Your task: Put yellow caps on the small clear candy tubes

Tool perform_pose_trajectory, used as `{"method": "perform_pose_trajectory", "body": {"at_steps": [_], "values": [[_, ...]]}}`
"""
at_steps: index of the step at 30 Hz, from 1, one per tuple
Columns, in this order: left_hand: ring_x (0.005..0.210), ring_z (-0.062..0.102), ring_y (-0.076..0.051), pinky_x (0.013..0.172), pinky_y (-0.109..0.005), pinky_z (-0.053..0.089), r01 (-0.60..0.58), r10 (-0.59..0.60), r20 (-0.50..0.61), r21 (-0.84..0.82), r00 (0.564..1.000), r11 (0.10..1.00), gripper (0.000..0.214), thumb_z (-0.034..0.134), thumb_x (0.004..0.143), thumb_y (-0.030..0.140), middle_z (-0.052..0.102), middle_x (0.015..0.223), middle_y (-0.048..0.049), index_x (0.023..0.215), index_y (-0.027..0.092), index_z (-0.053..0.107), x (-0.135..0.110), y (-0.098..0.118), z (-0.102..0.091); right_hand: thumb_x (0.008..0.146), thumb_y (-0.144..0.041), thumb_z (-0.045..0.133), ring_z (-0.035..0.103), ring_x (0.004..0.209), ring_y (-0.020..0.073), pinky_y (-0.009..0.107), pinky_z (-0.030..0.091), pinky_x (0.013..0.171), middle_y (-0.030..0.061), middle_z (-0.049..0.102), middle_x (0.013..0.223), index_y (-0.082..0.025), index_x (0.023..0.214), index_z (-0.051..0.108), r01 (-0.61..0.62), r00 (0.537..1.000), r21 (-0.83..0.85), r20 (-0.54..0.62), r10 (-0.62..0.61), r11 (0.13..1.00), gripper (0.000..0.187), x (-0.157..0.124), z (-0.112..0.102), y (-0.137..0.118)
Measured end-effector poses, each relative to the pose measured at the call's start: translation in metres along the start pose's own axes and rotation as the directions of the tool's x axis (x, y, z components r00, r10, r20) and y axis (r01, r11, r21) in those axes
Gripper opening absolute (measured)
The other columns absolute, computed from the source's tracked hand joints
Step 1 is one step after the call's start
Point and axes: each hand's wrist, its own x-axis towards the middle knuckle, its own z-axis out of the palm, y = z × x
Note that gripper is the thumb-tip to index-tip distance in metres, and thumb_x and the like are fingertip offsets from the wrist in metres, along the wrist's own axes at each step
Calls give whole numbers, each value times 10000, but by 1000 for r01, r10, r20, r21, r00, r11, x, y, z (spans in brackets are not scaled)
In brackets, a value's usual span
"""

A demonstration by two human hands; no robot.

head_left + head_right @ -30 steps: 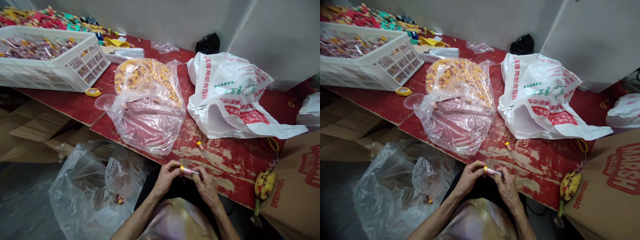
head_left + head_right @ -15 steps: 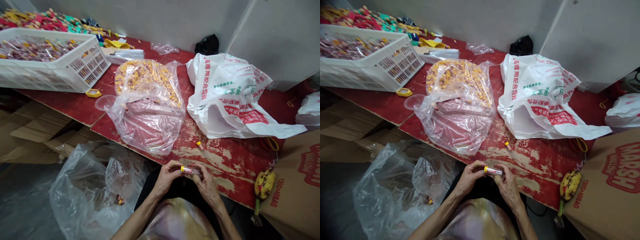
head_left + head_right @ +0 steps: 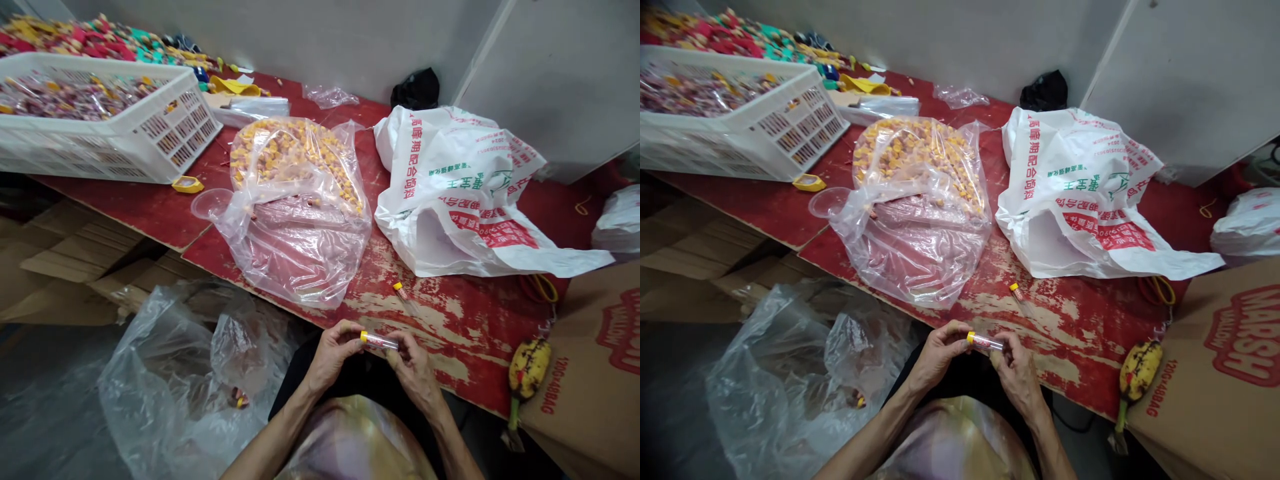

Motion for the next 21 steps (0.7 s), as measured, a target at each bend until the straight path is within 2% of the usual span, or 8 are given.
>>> {"method": "perform_pose_trajectory", "body": {"at_steps": [4,6,8,10,12,15,16,21], "values": [[627,552,-103,591,-207,424,-4,4,15,-4,1000,1000,221,784,632,226,601,719,21,826,170,694,-1,-1,0,892,-534,364,360,448,107,242,260,442,-40,381,500,-172,651,562,15,1000,-47,-16,-16,999,478,0,1,6],[625,547,-102,592,-208,423,-11,11,4,6,1000,1000,222,785,631,228,600,722,20,825,166,696,-1,0,0,895,-523,369,395,460,115,240,298,449,-31,436,530,-165,759,604,24,1000,-42,-17,-25,999,450,0,1,7],[628,544,-104,594,-209,422,-12,12,-15,19,1000,1000,218,782,634,237,607,719,15,820,162,697,-2,1,0,871,-483,452,498,559,138,241,384,516,8,578,698,-166,1012,593,49,999,-34,-16,-50,998,375,0,0,5],[629,548,-110,596,-213,425,-10,10,-22,19,1000,1000,222,781,635,250,613,711,10,819,160,696,-2,2,1,851,-453,504,548,644,151,243,417,564,40,628,845,-178,1117,548,63,998,-41,-4,-63,997,385,-1,0,1],[623,554,-114,595,-219,430,-2,2,-10,8,1000,1000,233,783,632,259,614,703,10,823,159,695,-2,2,2,869,-466,465,522,585,141,239,382,522,19,606,737,-176,964,596,56,998,-63,4,-56,996,332,-1,0,-1],[613,556,-113,592,-221,431,9,-9,6,3,1000,1000,238,786,627,258,611,694,12,822,159,692,-3,3,3,897,-523,358,417,469,123,245,296,457,-25,461,526,-180,709,582,51,999,-86,-12,-52,995,450,0,0,0],[611,555,-112,592,-220,431,11,-11,6,5,1000,1000,239,786,627,258,614,693,11,822,158,691,-3,3,3,900,-528,344,413,471,125,247,296,460,-25,452,522,-180,701,580,49,999,-90,-11,-50,995,465,0,0,0],[597,539,-103,597,-215,430,-2,2,-13,2,1000,1000,231,771,649,267,632,676,7,830,151,685,-2,2,2,892,-492,411,527,615,154,251,386,563,16,596,725,-173,957,589,19,1000,-107,-10,-20,994,370,0,-2,0]]}}
